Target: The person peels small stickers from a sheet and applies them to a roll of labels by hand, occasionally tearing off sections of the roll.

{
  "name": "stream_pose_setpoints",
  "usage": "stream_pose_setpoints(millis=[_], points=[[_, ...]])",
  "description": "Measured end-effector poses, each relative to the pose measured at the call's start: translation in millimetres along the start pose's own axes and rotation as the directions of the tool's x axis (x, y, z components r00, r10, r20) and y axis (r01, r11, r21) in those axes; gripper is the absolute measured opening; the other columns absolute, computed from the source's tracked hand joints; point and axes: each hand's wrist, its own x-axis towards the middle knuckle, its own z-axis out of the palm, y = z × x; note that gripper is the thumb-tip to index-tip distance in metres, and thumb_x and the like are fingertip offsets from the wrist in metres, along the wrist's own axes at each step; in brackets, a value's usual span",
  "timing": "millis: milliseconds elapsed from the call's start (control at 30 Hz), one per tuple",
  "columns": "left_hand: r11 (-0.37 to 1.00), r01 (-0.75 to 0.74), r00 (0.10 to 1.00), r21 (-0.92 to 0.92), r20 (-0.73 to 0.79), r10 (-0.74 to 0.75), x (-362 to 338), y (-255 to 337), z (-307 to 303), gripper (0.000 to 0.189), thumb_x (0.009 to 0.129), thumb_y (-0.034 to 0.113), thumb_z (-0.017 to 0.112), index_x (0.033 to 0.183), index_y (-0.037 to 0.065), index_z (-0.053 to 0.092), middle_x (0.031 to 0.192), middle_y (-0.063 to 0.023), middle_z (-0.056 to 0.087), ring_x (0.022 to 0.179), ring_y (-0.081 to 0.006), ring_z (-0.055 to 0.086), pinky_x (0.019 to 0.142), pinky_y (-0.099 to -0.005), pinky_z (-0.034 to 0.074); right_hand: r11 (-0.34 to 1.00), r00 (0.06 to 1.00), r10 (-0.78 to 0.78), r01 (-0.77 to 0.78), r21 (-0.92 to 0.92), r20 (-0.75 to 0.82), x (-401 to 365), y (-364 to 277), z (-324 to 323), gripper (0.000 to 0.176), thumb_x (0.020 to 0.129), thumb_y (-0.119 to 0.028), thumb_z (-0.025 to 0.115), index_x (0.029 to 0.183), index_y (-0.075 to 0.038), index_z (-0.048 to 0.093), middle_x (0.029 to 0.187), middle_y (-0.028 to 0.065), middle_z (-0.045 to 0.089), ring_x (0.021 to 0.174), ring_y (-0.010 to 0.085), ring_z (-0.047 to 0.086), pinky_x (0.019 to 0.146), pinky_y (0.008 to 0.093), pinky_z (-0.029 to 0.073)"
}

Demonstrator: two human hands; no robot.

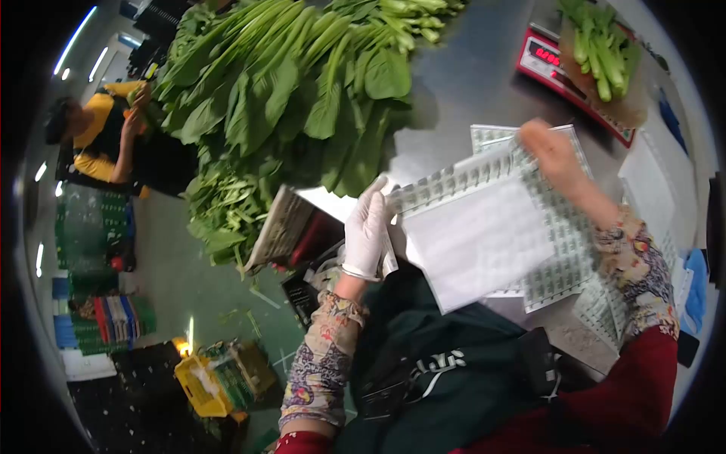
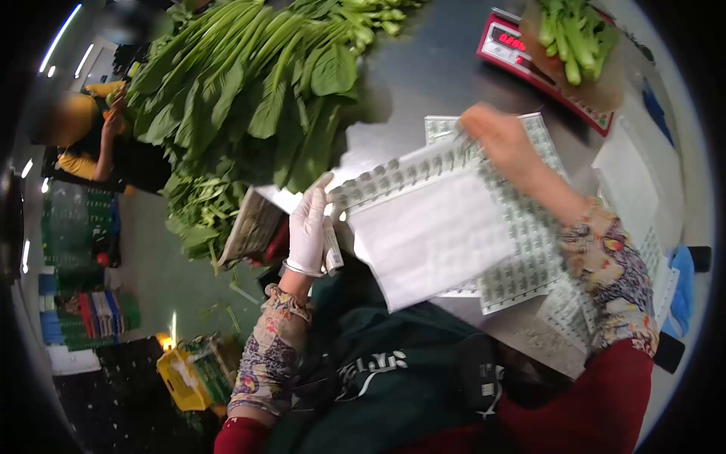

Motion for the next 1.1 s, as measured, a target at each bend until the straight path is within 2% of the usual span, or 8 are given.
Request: stream_pose_setpoints(millis=[67, 133, 233, 433, 600, 800, 967, 1100], points=[[0.958, 0.093, 0.993, -0.27, -0.051, -0.111, -19, 29, -13, 0.049, 0.096, 0.033, 0.044, 0.13, -0.002, 0.038, 0.111, -0.0153, 0.059, 0.099, -0.0227, 0.06, 0.074, -0.0288, 0.052, 0.908, 0.925, 0.377, -0.357, 0.218, -0.056, -1, -26, -4, 0.015, 0.093, -0.016, 0.046, 0.1, -0.006, 0.055, 0.08, 0.0034, 0.056, 0.062, 0.0113, 0.053, 0.053, 0.0243, 0.046], [0.986, 0.024, 0.987, -0.164, -0.151, -0.049, -39, 38, -44, 0.051, 0.097, 0.037, 0.036, 0.132, 0.0, 0.037, 0.112, -0.0154, 0.058, 0.061, -0.0086, 0.052, 0.054, -0.0207, 0.048, 0.709, 0.776, 0.63, -0.589, 0.387, 0.027, -3, -62, 0, 0.022, 0.094, -0.018, 0.043, 0.11, -0.005, 0.051, 0.083, 0.0033, 0.055, 0.065, 0.0081, 0.052, 0.054, 0.0227, 0.045], [0.98, -0.051, 0.944, -0.195, -0.331, -0.017, -73, 53, -80, 0.052, 0.097, 0.042, 0.033, 0.132, 0.004, 0.04, 0.107, -0.0102, 0.061, 0.043, 0.0005, 0.029, 0.041, -0.0122, 0.033, 0.683, 0.903, 0.397, -0.41, 0.605, 0.164, -15, -88, 29, 0.034, 0.093, -0.016, 0.046, 0.124, -0.004, 0.039, 0.093, 0.0092, 0.056, 0.066, 0.0083, 0.052, 0.053, 0.0211, 0.044], [0.807, -0.324, 0.912, -0.494, -0.39, 0.127, -140, 57, -136, 0.047, 0.098, 0.039, 0.033, 0.133, 0.009, 0.038, 0.098, 0.0023, 0.064, 0.064, -0.0022, 0.057, 0.058, -0.0174, 0.049, 0.83, 0.829, -0.009, -0.306, 0.467, 0.559, -16, -192, 110, 0.068, 0.082, -0.012, 0.061, 0.137, -0.004, 0.023, 0.129, 0.0229, 0.037, 0.1, 0.0264, 0.055, 0.08, 0.0355, 0.049], [0.863, -0.302, 0.878, -0.405, -0.471, 0.086, -162, 66, -123, 0.048, 0.098, 0.039, 0.031, 0.134, 0.007, 0.036, 0.105, -0.0039, 0.06, 0.093, -0.0138, 0.057, 0.081, -0.0278, 0.049, 0.898, 0.883, -0.431, 0.44, -0.011, 0.184, -50, -246, 221, 0.057, 0.076, -0.012, 0.056, 0.131, -0.007, 0.041, 0.134, 0.0227, 0.036, 0.119, 0.0337, 0.042, 0.091, 0.0411, 0.039], [0.933, -0.277, 0.826, -0.23, -0.553, 0.109, -177, 68, -128, 0.052, 0.098, 0.037, 0.035, 0.138, 0.008, 0.022, 0.113, -0.0098, 0.049, 0.08, -0.0133, 0.056, 0.065, -0.023, 0.049, 0.915, 0.896, -0.396, 0.403, 0.01, 0.202, -31, -259, 236, 0.046, 0.078, -0.006, 0.05, 0.122, 0.001, 0.046, 0.131, 0.0229, 0.039, 0.114, 0.0338, 0.046, 0.094, 0.0406, 0.037], [0.99, 0.13, 0.95, -0.047, -0.279, -0.138, -221, 36, -156, 0.02, 0.089, 0.02, 0.058, 0.091, 0.001, 0.061, 0.081, 0.0008, 0.058, 0.072, -0.0041, 0.048, 0.065, -0.0197, 0.039, 0.933, 0.911, -0.357, 0.336, 0.131, 0.206, -15, -250, 239, 0.046, 0.075, -0.005, 0.053, 0.121, 0.0, 0.048, 0.129, 0.0225, 0.041, 0.107, 0.0323, 0.05, 0.091, 0.0411, 0.04], [0.944, 0.011, 0.903, -0.331, -0.403, -0.152, -221, 48, -148, 0.016, 0.089, 0.015, 0.058, 0.083, 0.0, 0.059, 0.074, -0.0009, 0.06, 0.067, -0.0058, 0.054, 0.064, -0.0215, 0.043, 0.92, 0.869, -0.341, 0.387, -0.063, 0.36, -16, -210, 265, 0.033, 0.08, -0.007, 0.056, 0.113, -0.005, 0.054, 0.132, 0.0231, 0.04, 0.108, 0.0372, 0.051, 0.09, 0.0422, 0.042]])
